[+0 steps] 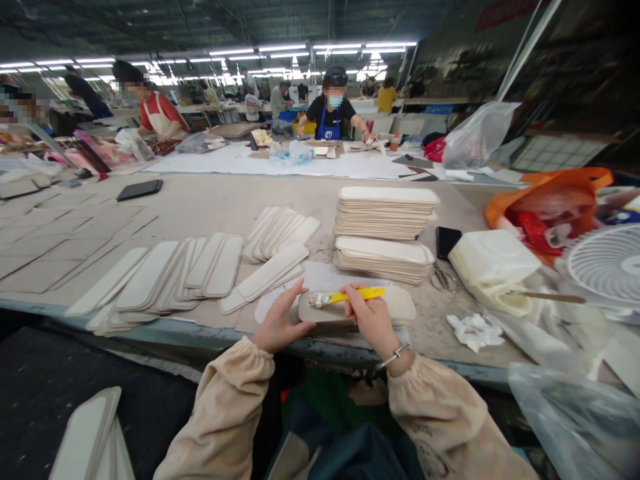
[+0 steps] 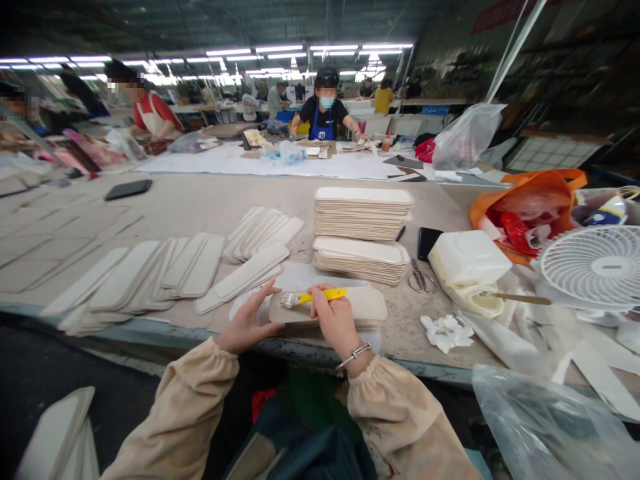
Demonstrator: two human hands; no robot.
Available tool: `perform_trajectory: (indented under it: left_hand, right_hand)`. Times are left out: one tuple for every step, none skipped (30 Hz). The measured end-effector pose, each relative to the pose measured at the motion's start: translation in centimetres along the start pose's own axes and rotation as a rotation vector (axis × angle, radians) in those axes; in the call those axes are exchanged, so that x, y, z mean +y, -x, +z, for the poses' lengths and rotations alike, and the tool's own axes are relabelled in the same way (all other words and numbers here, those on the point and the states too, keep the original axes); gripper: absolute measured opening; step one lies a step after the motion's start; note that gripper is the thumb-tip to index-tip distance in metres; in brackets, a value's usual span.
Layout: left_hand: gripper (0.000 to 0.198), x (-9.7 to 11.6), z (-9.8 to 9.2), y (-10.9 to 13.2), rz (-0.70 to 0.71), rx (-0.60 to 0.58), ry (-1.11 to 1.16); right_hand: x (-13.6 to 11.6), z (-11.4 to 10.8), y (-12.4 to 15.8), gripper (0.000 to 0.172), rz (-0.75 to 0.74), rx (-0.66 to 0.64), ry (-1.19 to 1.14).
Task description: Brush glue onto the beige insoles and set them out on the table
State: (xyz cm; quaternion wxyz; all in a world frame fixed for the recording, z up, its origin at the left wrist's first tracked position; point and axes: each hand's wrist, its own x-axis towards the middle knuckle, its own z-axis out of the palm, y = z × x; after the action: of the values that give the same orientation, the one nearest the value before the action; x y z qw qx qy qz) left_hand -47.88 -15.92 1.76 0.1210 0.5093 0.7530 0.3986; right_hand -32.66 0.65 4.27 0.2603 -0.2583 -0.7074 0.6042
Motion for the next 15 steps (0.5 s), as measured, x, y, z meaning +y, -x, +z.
perform_trajectory:
  left_hand:
    - [0.092, 0.0, 0.0, 0.0, 0.008, 0.006, -0.013]
    - [0.092, 0.1, 0.0, 0.0, 0.013, 0.013, -0.023]
    - [0.091, 0.2, 0.0, 0.0, 0.015, 0.017, -0.030]
    - [0.091, 0.2, -0.1, 0.0, 0.016, 0.018, -0.035]
    - [0.090, 0.3, -0.1, -0.1, 0.015, 0.017, -0.040]
    - [0.090, 0.3, -0.1, -0.1, 0.015, 0.015, -0.045]
    - [0.090, 0.3, -0.2, -0.1, 0.015, 0.015, -0.050]
    - [0.090, 0.4, -0.2, -0.1, 0.015, 0.014, -0.055]
    - [0.089, 0.4, -0.2, -0.1, 0.017, 0.011, -0.059]
    - [0.089, 0.4, -0.2, -0.1, 0.018, 0.012, -0.062]
    - [0.088, 0.4, -0.3, -0.2, 0.018, 0.011, -0.064]
    - [0.087, 0.4, -0.3, -0.2, 0.016, 0.010, -0.066]
    - [0.087, 0.4, -0.3, -0.2, 0.012, 0.009, -0.066]
    - [0.087, 0.4, -0.2, -0.2, 0.007, 0.007, -0.067]
    - [0.088, 0.4, -0.2, -0.2, 0.001, 0.007, -0.068]
  right_hand:
    - [-0.2, -0.4, 0.0, 0.041, -0.002, 0.017, 0.028]
    - [-0.3, -0.8, 0.1, 0.042, -0.003, 0.031, 0.052]
    - [-0.5, -1.3, 0.1, 0.042, -0.009, 0.044, 0.076]
    - [-0.6, -1.8, 0.1, 0.041, -0.018, 0.057, 0.100]
    - [-0.6, -2.4, 0.1, 0.041, -0.030, 0.073, 0.126]
    - [-0.7, -3.0, 0.2, 0.042, -0.042, 0.089, 0.153]
    - [-0.7, -3.7, 0.2, 0.042, -0.053, 0.107, 0.182]
    - [-0.7, -4.4, 0.3, 0.043, -0.063, 0.125, 0.210]
    - [-0.6, -5.2, 0.3, 0.044, -0.070, 0.145, 0.237]
    - [-0.5, -6.0, 0.4, 0.046, -0.073, 0.166, 0.261]
    - [-0.5, -6.8, 0.5, 0.046, -0.072, 0.190, 0.281]
    - [-0.4, -7.6, 0.6, 0.045, -0.068, 0.212, 0.296]
    - [-0.3, -8.4, 0.7, 0.043, -0.063, 0.235, 0.307]
    - [-0.2, -9.1, 0.8, 0.041, -0.057, 0.255, 0.316]
    - [-0.1, -9.9, 0.9, 0.038, -0.053, 0.274, 0.325]
